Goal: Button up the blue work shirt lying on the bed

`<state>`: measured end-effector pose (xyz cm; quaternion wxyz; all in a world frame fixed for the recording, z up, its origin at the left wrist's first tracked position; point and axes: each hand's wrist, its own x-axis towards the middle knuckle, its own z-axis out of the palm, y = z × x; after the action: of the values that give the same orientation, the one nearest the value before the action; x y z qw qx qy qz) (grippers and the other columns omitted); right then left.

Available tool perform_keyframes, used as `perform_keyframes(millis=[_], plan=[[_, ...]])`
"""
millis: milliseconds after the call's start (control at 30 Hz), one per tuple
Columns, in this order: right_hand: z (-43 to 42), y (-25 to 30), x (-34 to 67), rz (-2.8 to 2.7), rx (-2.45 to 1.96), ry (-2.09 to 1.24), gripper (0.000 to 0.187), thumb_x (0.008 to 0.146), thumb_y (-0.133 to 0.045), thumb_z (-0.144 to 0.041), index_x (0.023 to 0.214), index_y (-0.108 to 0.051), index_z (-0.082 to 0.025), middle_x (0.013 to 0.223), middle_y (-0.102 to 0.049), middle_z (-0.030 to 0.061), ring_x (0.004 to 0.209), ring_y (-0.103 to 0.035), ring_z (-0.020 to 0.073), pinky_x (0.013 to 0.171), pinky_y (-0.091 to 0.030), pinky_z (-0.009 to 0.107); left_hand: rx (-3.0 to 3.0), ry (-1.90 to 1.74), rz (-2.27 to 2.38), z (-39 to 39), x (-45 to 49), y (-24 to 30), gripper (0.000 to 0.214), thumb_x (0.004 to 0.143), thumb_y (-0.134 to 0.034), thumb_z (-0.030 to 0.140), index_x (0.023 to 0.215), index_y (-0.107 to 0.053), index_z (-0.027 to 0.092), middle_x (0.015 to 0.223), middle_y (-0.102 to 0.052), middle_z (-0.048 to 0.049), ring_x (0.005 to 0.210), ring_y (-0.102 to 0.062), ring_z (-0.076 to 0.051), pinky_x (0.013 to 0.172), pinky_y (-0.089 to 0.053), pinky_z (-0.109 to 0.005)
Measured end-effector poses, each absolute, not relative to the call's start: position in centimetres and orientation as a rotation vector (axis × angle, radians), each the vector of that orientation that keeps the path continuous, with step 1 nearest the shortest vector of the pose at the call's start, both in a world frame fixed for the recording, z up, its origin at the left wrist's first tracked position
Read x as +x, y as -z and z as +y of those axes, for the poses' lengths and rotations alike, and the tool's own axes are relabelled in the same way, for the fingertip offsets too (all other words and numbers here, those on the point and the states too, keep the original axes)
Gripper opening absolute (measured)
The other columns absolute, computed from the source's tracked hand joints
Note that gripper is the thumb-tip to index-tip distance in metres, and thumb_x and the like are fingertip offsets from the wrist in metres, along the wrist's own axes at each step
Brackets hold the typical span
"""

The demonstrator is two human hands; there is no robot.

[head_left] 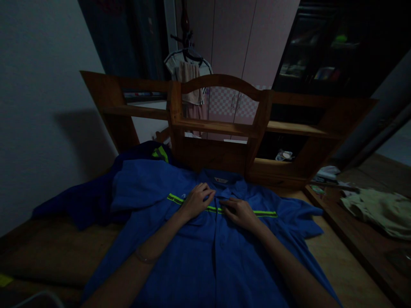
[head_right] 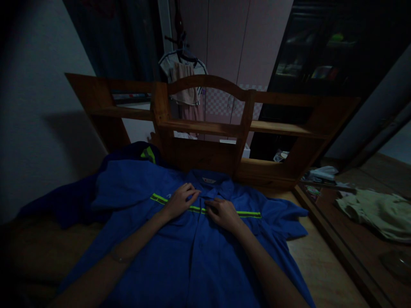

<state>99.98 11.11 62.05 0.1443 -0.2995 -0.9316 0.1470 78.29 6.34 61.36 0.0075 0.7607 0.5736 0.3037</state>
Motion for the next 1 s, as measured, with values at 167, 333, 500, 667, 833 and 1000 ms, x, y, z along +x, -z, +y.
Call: perform_keyframes(millis=[167, 333, 500, 667, 833, 1000], plan=[[11.2, -61.9, 100.1, -2.681, -0.864, -0.416, 0.032, 0.092, -0.046, -0.030, 0.119, -0.063, -0.027, 0.085, -0.066, 0.0021, 0.072, -0.062, 0.0131, 0.067, -0.041, 0.021, 2.516, -0.821, 1.626, 5.9, 78.7, -61.4, 0.036, 0.093, -0.046, 0.029, 0.128, -0.054, 0.031, 0.105, -0.057, -0.0056, 0.099, -0.054, -0.020, 0.089, -0.044, -0.037], [11.5, -61.5, 100.0, -2.620, -0.972, -0.338, 0.047, 0.096, -0.039, -0.026, 0.143, -0.036, -0.024, 0.102, -0.066, 0.0054, 0.083, -0.063, 0.0144, 0.072, -0.044, 0.021, 2.574, -0.706, 1.581, 6.0, 78.3, -60.3, 0.031, 0.093, -0.046, 0.029, 0.120, -0.061, 0.026, 0.132, -0.054, -0.0063, 0.121, -0.049, -0.023, 0.102, -0.038, -0.042], [11.6, -61.4, 99.7, -2.708, -1.054, -0.201, 0.042, 0.095, -0.043, -0.030, 0.136, -0.048, -0.026, 0.097, -0.066, 0.0057, 0.078, -0.064, 0.0154, 0.069, -0.044, 0.021, 2.560, -0.676, 1.555, 6.6, 77.8, -59.5, 0.039, 0.094, -0.041, 0.030, 0.131, -0.052, 0.025, 0.133, -0.057, -0.0036, 0.119, -0.055, -0.019, 0.104, -0.039, -0.038], [11.5, -61.6, 99.5, -2.745, -1.067, -0.143, 0.039, 0.096, -0.040, -0.032, 0.132, -0.052, -0.027, 0.092, -0.065, 0.0067, 0.074, -0.064, 0.0158, 0.066, -0.043, 0.022, 2.568, -0.675, 1.578, 6.9, 77.4, -59.3, 0.036, 0.093, -0.043, 0.030, 0.126, -0.057, 0.023, 0.131, -0.059, -0.0051, 0.117, -0.057, -0.021, 0.101, -0.042, -0.037], [11.4, -61.8, 99.6, -2.782, -1.019, -0.116, 0.042, 0.096, -0.040, -0.030, 0.138, -0.045, -0.031, 0.092, -0.064, 0.0052, 0.075, -0.063, 0.0156, 0.065, -0.042, 0.021, 2.558, -0.711, 1.609, 6.7, 77.5, -59.5, 0.036, 0.094, -0.043, 0.032, 0.126, -0.058, 0.023, 0.127, -0.062, -0.0057, 0.115, -0.058, -0.021, 0.100, -0.043, -0.037], [11.5, -61.7, 99.7, -2.776, -1.012, -0.108, 0.041, 0.096, -0.039, -0.029, 0.136, -0.046, -0.031, 0.093, -0.063, 0.0042, 0.077, -0.063, 0.0157, 0.064, -0.041, 0.022, 2.587, -0.715, 1.588, 6.5, 77.7, -59.9, 0.032, 0.094, -0.043, 0.035, 0.116, -0.065, 0.027, 0.124, -0.064, -0.0030, 0.110, -0.060, -0.020, 0.098, -0.044, -0.037]])
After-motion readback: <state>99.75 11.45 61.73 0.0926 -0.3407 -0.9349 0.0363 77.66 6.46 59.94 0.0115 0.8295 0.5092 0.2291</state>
